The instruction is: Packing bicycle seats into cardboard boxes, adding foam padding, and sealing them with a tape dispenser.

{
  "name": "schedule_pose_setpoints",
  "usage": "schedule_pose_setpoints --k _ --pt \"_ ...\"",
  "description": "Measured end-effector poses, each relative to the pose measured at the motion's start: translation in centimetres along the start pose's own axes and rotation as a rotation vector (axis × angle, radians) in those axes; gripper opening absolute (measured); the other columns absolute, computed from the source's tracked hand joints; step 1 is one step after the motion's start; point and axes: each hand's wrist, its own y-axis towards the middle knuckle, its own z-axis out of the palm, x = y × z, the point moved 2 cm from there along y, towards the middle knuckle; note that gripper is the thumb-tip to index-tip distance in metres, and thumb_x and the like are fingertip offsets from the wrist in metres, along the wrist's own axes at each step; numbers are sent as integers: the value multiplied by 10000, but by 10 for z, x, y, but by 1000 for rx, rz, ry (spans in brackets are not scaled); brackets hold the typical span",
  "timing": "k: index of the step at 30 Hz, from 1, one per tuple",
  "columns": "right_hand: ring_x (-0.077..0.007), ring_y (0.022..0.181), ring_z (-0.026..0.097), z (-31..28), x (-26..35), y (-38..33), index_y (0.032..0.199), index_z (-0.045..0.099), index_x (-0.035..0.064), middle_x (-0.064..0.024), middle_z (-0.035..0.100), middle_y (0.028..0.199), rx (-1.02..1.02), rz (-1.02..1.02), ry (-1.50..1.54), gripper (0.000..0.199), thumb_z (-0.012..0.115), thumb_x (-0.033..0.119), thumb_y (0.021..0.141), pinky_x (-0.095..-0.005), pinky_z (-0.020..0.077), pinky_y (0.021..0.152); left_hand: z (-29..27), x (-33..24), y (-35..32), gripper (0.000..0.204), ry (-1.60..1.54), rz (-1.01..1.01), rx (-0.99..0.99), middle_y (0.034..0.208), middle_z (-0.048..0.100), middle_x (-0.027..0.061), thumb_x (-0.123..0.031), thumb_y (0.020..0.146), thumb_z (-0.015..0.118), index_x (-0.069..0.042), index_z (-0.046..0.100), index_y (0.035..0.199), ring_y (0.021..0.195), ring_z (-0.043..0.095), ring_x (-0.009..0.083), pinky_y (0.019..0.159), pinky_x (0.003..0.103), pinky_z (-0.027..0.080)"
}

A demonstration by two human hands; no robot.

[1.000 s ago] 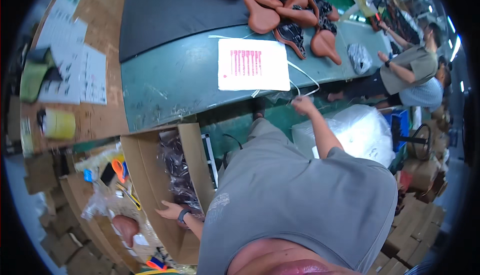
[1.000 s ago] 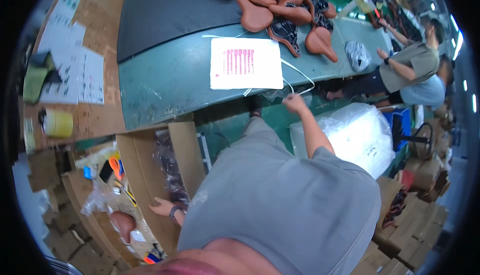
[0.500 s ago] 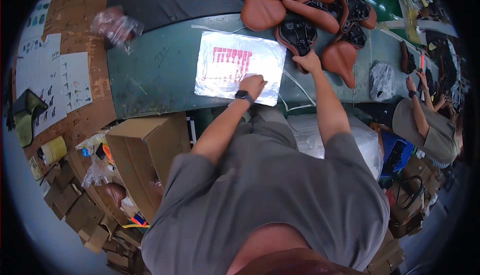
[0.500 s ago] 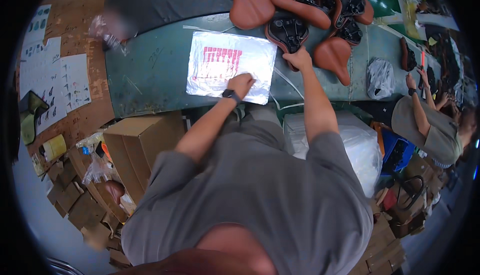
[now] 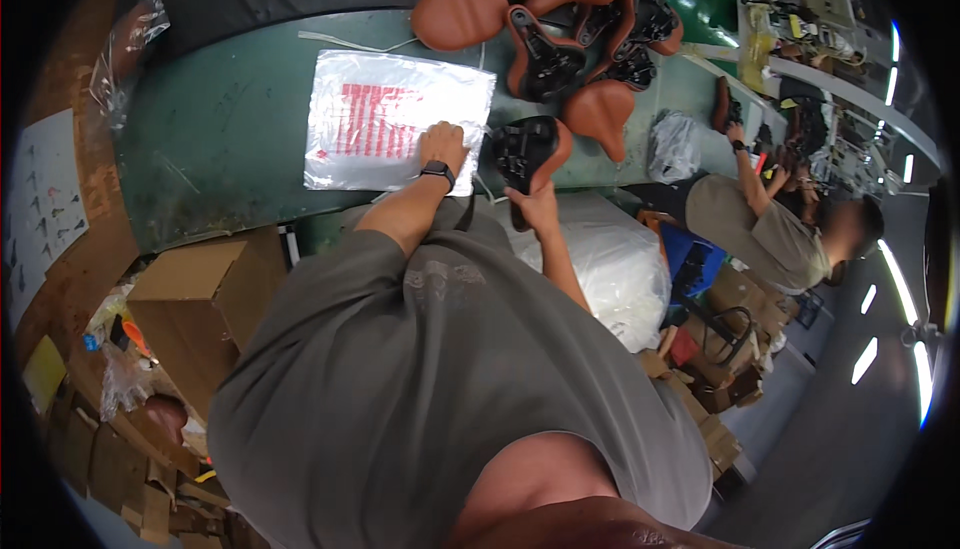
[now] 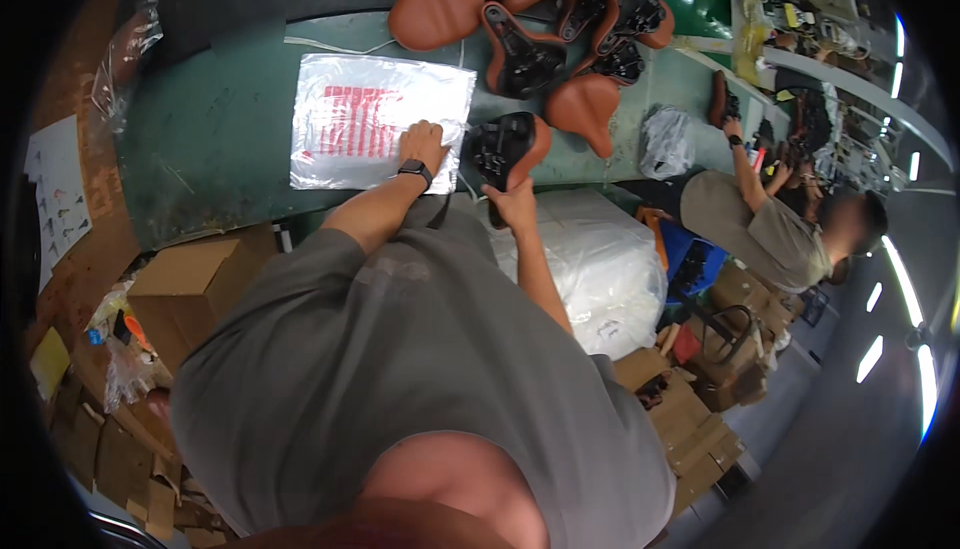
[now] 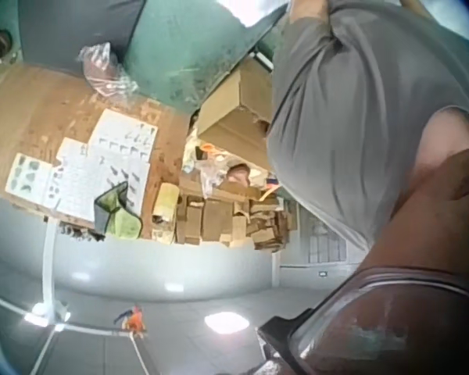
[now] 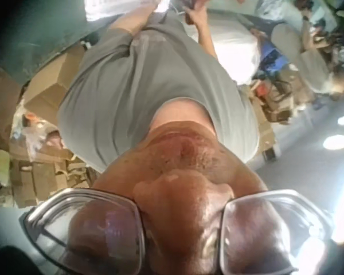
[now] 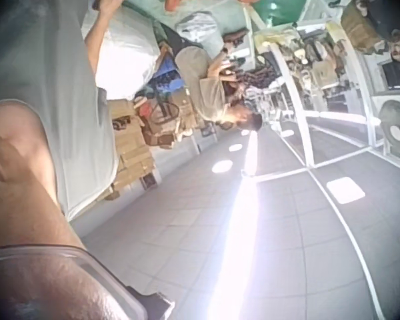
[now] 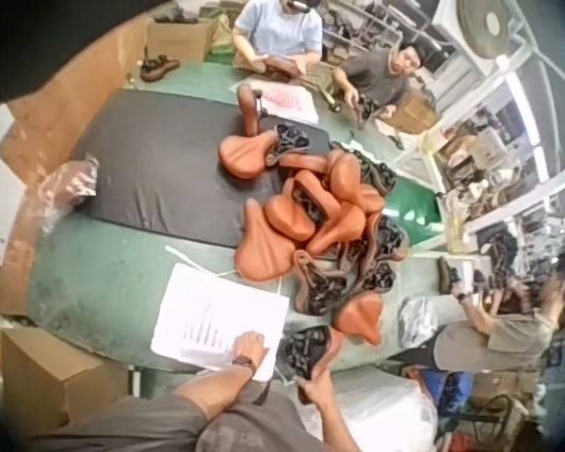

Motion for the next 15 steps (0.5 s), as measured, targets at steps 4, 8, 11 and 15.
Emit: schedule_pose_setpoints --k 4,8,11,15 --pt "-204 861 729 11 49 -20 1144 725 23 -87 769 953 72 74 335 349 908 162 881 -380 588 806 20 28 1 228 18 -11 5 1195 700 92 -324 988 756 -159 778 1143 1220 656 301 990 480 525" --pt "-244 876 744 -1 36 -38 1166 711 35 -122 775 1007 276 472 730 329 861 245 962 -393 621 751 11 10 -16 205 61 61 -119 1133 711 94 -284 1030 659 -155 792 1119 1165 676 296 970 488 529" --pt "-270 808 717 14 21 -60 1157 720 31 -119 771 1000 394 684 1176 363 790 364 1028 -374 616 690 37 24 12 240 -10 9 50 1148 766 143 -271 1046 654 -109 826 1085 1125 744 318 926 504 584" --pt "-271 871 736 7 15 -93 1251 698 19 -140 773 1037 406 612 1193 350 773 293 1046 -388 638 753 36 52 27 252 -143 2 205 1087 802 220 -145 1065 596 -21 804 1134 1007 810 312 852 494 630"
